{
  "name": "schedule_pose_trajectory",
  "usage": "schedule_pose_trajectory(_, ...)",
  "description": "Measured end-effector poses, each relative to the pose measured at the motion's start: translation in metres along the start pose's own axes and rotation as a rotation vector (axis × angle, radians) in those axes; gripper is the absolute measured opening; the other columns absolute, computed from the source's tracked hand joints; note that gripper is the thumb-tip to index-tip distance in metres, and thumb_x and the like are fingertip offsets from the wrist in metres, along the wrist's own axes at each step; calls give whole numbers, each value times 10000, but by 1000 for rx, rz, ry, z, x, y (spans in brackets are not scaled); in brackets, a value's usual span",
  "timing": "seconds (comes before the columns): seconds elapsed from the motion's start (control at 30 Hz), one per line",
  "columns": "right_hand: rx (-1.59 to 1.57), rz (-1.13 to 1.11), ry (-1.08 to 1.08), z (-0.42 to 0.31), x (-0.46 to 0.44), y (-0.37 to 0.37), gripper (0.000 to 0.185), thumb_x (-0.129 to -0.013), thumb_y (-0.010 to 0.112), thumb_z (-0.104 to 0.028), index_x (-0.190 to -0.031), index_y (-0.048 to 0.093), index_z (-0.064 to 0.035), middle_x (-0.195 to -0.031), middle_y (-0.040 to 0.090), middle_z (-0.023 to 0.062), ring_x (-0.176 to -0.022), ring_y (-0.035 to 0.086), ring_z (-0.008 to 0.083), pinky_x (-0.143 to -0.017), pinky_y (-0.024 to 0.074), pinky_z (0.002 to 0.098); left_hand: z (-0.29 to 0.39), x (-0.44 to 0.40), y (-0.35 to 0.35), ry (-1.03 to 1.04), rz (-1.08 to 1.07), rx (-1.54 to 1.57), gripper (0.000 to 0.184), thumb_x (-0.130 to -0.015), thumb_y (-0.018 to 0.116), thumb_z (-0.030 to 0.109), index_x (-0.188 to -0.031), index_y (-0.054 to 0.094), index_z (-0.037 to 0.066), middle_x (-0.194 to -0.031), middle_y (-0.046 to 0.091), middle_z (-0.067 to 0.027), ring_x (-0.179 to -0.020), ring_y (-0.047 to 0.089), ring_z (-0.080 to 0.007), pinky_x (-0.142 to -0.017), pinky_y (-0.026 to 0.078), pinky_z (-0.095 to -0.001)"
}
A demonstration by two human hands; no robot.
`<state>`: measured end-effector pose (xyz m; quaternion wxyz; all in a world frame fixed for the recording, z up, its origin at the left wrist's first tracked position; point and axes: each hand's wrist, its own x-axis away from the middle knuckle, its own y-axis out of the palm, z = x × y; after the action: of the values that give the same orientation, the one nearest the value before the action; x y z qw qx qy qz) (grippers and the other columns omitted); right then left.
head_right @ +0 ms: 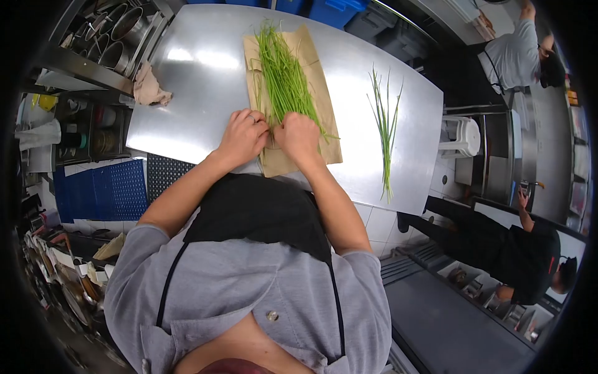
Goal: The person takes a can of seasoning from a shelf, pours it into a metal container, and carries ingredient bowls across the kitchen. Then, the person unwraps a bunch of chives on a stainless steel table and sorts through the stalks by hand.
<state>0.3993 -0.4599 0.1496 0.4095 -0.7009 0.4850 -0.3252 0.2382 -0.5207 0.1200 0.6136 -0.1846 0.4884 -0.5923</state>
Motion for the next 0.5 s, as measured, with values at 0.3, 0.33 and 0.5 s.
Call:
schedule_pose_trajectory(0.3, -651, -146, 188, 15, -5, -45, 110, -796, 713, -104, -770, 693, 1, -659, 674, 78, -566, 615, 154, -554, 486, 296, 20, -21, -15, -100, 150, 233, 103, -841, 683, 91, -917, 696, 23, -931, 647, -65, -892, 603, -242, -774, 491, -371)
schedule_pose_trajectory(0.33, -799, -210, 250, 14, -4, -50, 87, -805, 704, -77, -798, 691, 9, -670, 671, 68, -564, 602, 138, -541, 473, 279, 23, -24, -11, -281, 71, 477, 94, -856, 682, 106, -903, 696, 26, -890, 648, -64, -834, 605, -218, -731, 492, -357)
schedule_pose_trajectory(0.5, -1043, -304, 293, 13, 11, -62, 155, -815, 739, -72, -928, 668, 6, -720, 666, 34, -563, 541, 59, -505, 394, 203, 29, -51, -5, -875, -135, 1393, 169, -914, 712, 197, -875, 689, 34, -736, 649, -20, -635, 577, -95, -600, 483, -268)
